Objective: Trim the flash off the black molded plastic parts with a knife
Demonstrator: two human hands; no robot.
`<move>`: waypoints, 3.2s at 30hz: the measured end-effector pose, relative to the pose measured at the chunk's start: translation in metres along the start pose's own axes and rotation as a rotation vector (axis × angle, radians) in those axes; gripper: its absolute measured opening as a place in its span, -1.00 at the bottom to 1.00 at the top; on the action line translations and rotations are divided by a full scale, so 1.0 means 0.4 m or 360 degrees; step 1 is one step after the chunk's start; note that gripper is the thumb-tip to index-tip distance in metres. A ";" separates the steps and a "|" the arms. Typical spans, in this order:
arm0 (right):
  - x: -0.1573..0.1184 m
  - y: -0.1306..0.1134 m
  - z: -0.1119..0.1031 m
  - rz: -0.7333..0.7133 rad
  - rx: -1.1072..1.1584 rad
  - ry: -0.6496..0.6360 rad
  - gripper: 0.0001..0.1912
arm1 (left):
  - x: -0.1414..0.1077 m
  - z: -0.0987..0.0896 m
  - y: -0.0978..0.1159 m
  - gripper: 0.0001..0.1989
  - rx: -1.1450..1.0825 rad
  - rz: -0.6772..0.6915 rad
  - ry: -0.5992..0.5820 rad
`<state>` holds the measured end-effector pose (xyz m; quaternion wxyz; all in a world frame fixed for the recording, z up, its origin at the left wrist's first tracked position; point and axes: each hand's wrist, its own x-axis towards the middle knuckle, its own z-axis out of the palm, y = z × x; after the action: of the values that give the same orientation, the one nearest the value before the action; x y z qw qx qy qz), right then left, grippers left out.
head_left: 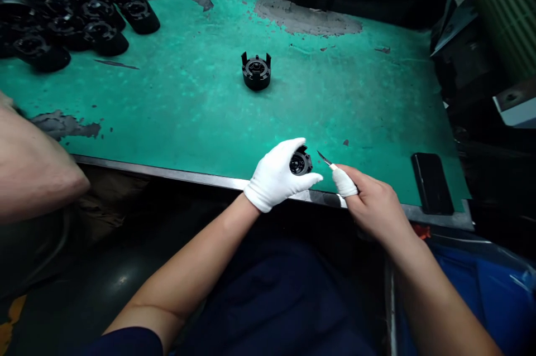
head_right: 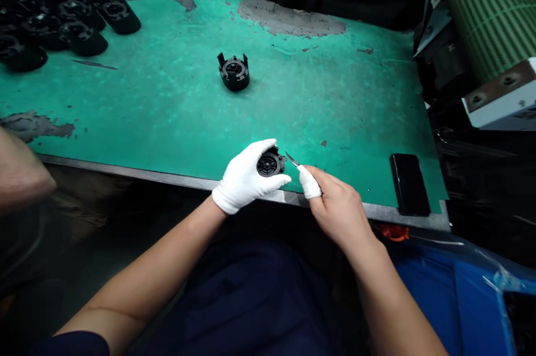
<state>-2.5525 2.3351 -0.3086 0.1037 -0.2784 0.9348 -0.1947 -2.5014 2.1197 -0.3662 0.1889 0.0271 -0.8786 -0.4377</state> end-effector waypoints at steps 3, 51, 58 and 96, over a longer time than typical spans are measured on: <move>0.038 0.027 -0.020 -0.0227 0.0028 -0.0240 -0.63 | 0.026 -0.053 -0.012 -0.09 -0.0043 0.0186 -0.0403; 0.063 0.006 0.008 -0.0153 0.0001 -0.0429 -0.74 | -0.042 0.003 -0.004 0.00 0.0036 -0.0019 0.0025; 0.033 -0.013 0.043 -0.0141 -0.0003 -0.0440 -0.72 | -0.039 0.006 -0.004 -0.03 0.0058 -0.0058 0.0001; 0.144 -0.028 -0.082 -0.0430 -0.0641 -0.0972 -0.77 | -0.037 0.008 -0.014 -0.06 0.0072 0.0032 0.0009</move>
<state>-2.6046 2.3041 -0.2794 0.2941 -0.4589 0.8353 0.0726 -2.4894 2.1219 -0.3769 0.1952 0.0238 -0.8879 -0.4159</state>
